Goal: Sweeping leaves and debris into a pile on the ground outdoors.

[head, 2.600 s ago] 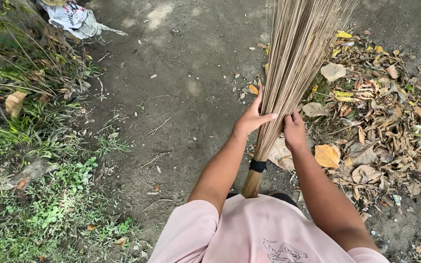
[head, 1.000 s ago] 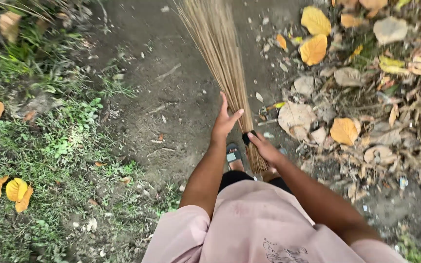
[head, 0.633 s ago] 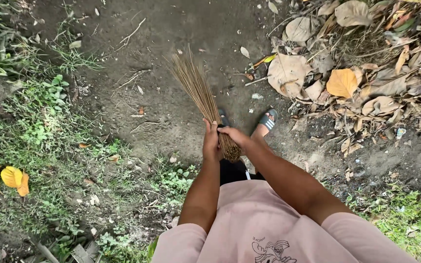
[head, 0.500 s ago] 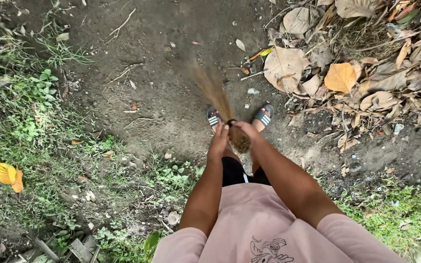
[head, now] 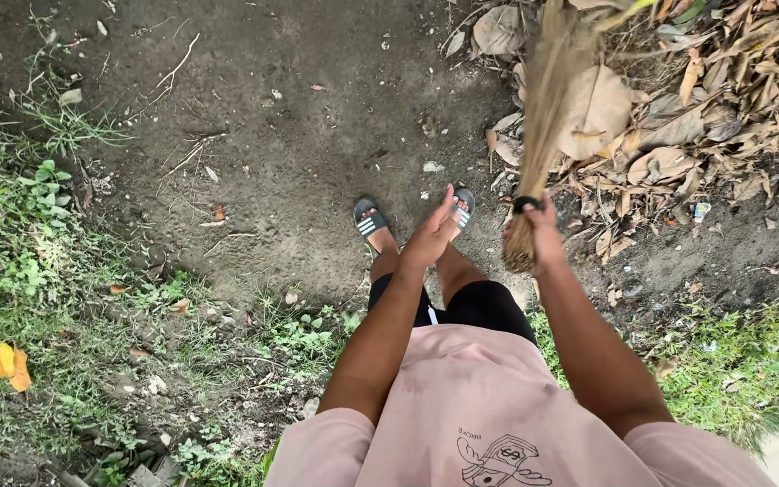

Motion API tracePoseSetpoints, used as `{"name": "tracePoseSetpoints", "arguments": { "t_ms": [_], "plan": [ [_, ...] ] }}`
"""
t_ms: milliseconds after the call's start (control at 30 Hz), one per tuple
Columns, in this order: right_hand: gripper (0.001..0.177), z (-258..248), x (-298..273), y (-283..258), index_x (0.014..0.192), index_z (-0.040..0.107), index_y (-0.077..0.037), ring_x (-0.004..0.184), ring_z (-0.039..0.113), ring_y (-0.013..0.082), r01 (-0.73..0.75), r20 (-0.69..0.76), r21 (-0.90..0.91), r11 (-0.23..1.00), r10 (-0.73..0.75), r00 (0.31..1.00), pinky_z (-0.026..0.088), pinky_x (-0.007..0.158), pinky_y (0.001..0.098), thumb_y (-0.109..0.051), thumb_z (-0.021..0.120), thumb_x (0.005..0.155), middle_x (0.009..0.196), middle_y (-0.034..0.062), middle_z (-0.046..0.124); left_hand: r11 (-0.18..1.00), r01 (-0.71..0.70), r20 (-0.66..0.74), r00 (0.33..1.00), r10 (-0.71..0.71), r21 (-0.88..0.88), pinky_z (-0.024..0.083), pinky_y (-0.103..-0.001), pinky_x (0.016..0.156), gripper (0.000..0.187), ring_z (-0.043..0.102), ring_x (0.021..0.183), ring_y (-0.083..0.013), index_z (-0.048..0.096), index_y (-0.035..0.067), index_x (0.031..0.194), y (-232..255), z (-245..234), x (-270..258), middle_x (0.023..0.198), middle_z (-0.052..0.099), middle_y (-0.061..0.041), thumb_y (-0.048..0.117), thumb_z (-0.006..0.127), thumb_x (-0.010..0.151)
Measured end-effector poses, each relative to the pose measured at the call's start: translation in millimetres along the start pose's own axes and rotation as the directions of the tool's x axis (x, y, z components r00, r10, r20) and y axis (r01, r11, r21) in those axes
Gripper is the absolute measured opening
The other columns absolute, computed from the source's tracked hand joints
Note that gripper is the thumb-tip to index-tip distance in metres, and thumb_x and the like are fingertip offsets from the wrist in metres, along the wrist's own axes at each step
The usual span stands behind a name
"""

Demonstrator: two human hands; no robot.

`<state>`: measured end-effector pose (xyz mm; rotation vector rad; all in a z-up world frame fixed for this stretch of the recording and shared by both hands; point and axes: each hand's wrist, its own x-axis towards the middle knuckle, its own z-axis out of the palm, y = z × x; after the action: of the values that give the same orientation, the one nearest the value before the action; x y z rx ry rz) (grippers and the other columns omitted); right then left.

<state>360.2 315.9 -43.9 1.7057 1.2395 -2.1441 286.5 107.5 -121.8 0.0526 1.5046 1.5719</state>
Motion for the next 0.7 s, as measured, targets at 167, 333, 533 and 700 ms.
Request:
{"name": "tracePoseSetpoints", "arguments": {
  "t_ms": [167,333,533,700],
  "plan": [
    [0.072,63.8,6.0,48.8,0.164,0.022,-0.023,0.072,0.066,0.0251,-0.109,0.351,0.098,0.989,0.068,0.934,0.059,0.058,0.0372,-0.018,0.049,0.098,0.101,0.0154,0.063,0.872,-0.02,-0.039,0.998,0.045,0.489,0.024,-0.041,0.121,0.068,0.022,0.155,-0.037,0.024,0.016,0.164,29.6,-20.5,0.7,0.168,0.023,-0.025,0.037,0.053,0.106],
    [0.069,131.0,116.1,115.5,0.162,0.028,-0.021,0.09,0.069,0.027,-0.15,0.61,-0.017,0.988,0.13,0.781,0.062,0.07,0.0371,-0.022,0.051,0.097,0.12,0.017,0.065,0.813,-0.083,-0.129,0.973,0.191,0.577,0.022,-0.042,0.124,0.068,0.019,0.157,-0.0399,0.027,0.011,0.163,25.5,-79.3,5.8,0.168,0.021,-0.025,0.035,0.055,0.106],
    [0.06,157.0,241.3,104.8,0.165,0.038,-0.013,0.117,0.056,0.0219,0.249,0.634,-0.428,0.869,0.093,0.767,0.047,0.086,0.0332,-0.03,0.057,0.111,0.147,0.0177,0.053,0.864,0.07,-0.237,0.97,0.059,0.499,0.024,-0.04,0.122,0.068,0.025,0.155,-0.0349,0.029,0.009,0.161,54.2,-139.9,17.3,0.166,0.027,-0.021,0.036,0.054,0.104],
    [0.054,111.5,165.5,-60.7,0.158,0.038,-0.025,0.07,0.068,0.0206,-0.195,-0.015,0.062,0.979,0.196,0.981,0.061,0.058,0.0329,-0.023,0.049,0.105,0.102,0.0145,0.072,0.861,-0.011,-0.078,0.995,0.059,0.508,0.025,-0.039,0.123,0.065,0.03,0.155,-0.0323,0.032,0.006,0.16,100.7,-157.9,29.1,0.165,0.034,-0.019,0.036,0.051,0.106]
  ]
}}
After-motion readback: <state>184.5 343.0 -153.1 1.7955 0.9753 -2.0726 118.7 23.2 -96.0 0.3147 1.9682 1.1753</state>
